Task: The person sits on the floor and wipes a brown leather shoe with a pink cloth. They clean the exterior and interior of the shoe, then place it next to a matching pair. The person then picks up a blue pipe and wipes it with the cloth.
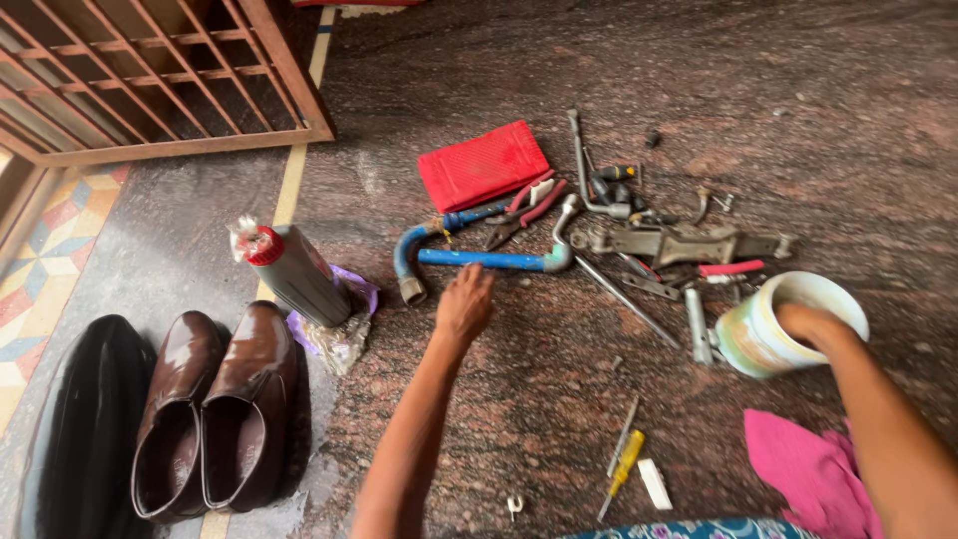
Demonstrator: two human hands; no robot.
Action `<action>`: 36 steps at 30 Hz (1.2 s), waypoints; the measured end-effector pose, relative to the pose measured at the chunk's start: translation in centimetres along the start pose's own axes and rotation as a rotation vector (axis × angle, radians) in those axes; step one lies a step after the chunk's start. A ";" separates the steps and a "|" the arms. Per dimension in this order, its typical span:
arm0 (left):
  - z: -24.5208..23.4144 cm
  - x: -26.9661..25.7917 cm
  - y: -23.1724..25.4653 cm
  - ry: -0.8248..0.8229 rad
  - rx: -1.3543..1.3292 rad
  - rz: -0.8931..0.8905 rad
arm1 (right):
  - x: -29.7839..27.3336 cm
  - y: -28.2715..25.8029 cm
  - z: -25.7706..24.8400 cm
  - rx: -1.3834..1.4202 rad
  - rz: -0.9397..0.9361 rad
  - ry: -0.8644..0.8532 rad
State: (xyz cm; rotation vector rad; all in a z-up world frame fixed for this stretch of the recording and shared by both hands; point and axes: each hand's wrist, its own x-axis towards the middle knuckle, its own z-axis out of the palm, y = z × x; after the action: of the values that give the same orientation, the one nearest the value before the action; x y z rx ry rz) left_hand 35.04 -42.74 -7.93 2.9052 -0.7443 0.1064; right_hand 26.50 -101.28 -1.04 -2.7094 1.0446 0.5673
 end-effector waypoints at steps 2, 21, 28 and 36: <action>2.2 2.4 -0.6 0.004 0.129 0.061 | 1.2 -0.9 -0.2 0.051 0.024 -0.010; -0.4 5.3 7.3 -0.306 0.017 0.132 | -16.1 -29.8 -8.2 1.732 -0.669 -0.605; -2.5 7.4 -0.1 0.183 0.117 0.057 | -7.8 -28.5 -7.2 1.610 -0.742 -0.293; 2.3 4.3 -11.9 0.216 0.045 -0.496 | -0.1 -23.0 0.6 -0.176 -0.584 -0.032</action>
State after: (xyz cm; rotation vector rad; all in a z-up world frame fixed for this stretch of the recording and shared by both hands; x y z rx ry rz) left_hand 44.65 -34.82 -11.18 2.9552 0.0196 0.3743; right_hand 41.80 -84.15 -0.77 -2.9386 0.1656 0.6039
